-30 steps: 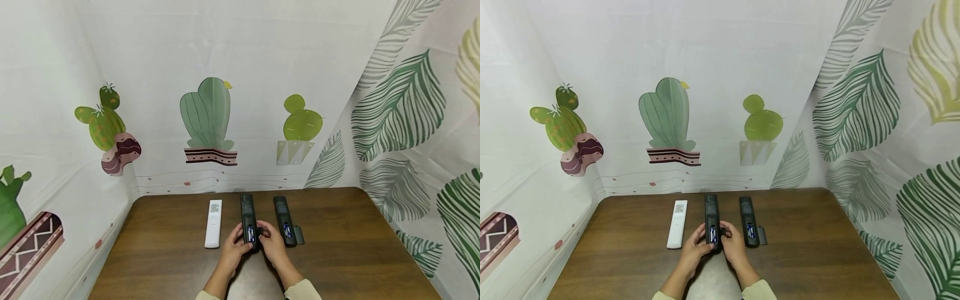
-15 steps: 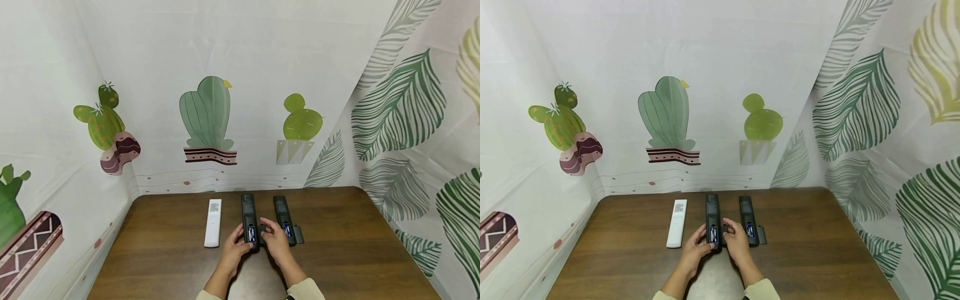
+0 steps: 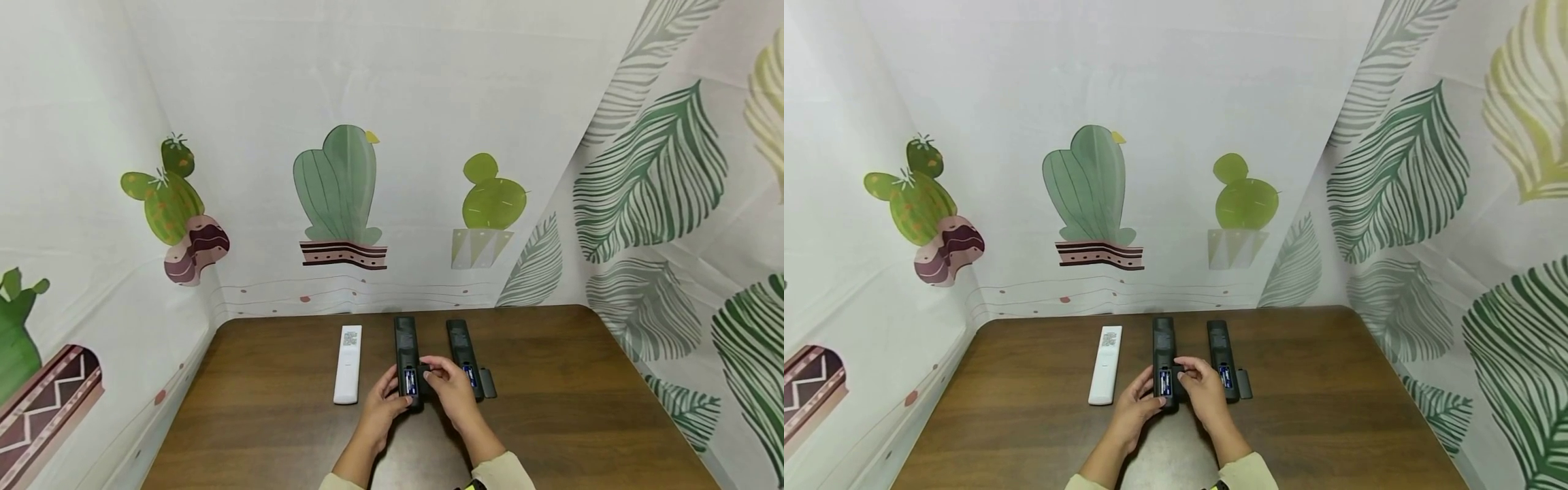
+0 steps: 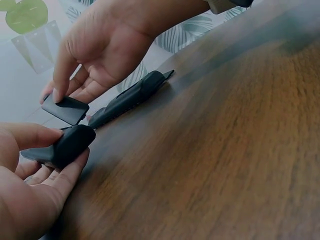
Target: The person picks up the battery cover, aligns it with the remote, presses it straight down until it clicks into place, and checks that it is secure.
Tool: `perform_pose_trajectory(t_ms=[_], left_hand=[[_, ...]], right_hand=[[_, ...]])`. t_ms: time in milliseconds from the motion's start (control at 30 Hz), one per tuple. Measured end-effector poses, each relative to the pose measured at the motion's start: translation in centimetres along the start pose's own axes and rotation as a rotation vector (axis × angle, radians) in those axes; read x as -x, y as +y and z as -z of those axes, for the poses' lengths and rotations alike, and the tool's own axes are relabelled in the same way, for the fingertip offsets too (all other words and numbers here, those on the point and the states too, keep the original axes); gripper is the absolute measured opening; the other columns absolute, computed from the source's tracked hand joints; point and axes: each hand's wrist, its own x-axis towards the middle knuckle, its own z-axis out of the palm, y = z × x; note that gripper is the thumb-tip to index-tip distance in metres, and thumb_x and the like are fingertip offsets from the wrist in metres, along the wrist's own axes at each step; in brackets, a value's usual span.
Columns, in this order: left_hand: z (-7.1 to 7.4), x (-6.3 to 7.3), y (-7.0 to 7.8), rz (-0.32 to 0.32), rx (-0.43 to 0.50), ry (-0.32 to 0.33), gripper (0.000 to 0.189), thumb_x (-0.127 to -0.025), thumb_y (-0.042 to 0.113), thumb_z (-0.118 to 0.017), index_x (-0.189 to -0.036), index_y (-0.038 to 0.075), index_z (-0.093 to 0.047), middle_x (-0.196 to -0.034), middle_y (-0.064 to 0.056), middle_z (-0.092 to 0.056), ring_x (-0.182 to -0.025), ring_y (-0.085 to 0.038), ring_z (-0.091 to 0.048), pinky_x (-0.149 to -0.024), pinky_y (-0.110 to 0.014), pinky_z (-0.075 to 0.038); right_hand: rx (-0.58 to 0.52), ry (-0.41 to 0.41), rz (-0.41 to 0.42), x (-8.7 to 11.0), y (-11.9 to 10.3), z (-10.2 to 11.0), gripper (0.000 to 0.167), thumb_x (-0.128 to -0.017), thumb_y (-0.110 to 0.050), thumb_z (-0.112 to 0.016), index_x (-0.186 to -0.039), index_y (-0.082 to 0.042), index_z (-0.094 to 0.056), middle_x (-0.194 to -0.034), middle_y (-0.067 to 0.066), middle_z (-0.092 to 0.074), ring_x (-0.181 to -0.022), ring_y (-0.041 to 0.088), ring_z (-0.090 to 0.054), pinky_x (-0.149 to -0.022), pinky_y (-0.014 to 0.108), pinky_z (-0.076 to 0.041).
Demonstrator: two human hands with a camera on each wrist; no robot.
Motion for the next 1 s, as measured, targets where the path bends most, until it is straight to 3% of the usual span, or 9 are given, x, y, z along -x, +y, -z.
perform_pose_trajectory(t_ms=[467, 1000], left_hand=[[0.3, -0.3, -0.3, -0.015, 0.017, -0.038, 0.083, -0.084, -0.005, -0.066, -0.158, 0.003, -0.029, -0.151, -0.025, -0.045, -0.120, -0.023, -0.062, -0.089, -0.029, -0.056], [0.3, -0.2, -0.2, -0.011, 0.039, -0.053, 0.081, -0.086, -0.005, -0.066, -0.158, 0.008, -0.031, -0.152, -0.022, -0.045, -0.122, -0.022, -0.062, -0.090, -0.028, -0.056]], right_hand=[[-0.053, -0.054, 0.000, 0.0, -0.4, -0.9, 0.024, -0.094, -0.005, -0.066, -0.117, -0.003, -0.071, -0.112, 0.016, -0.062, -0.094, 0.014, -0.061, -0.078, 0.018, -0.052], [-0.127, -0.093, -0.026, 0.0, -0.3, -1.7, 0.024, -0.093, 0.000, -0.065, -0.117, -0.001, -0.068, -0.114, 0.021, -0.062, -0.095, 0.015, -0.060, -0.082, 0.018, -0.049]])
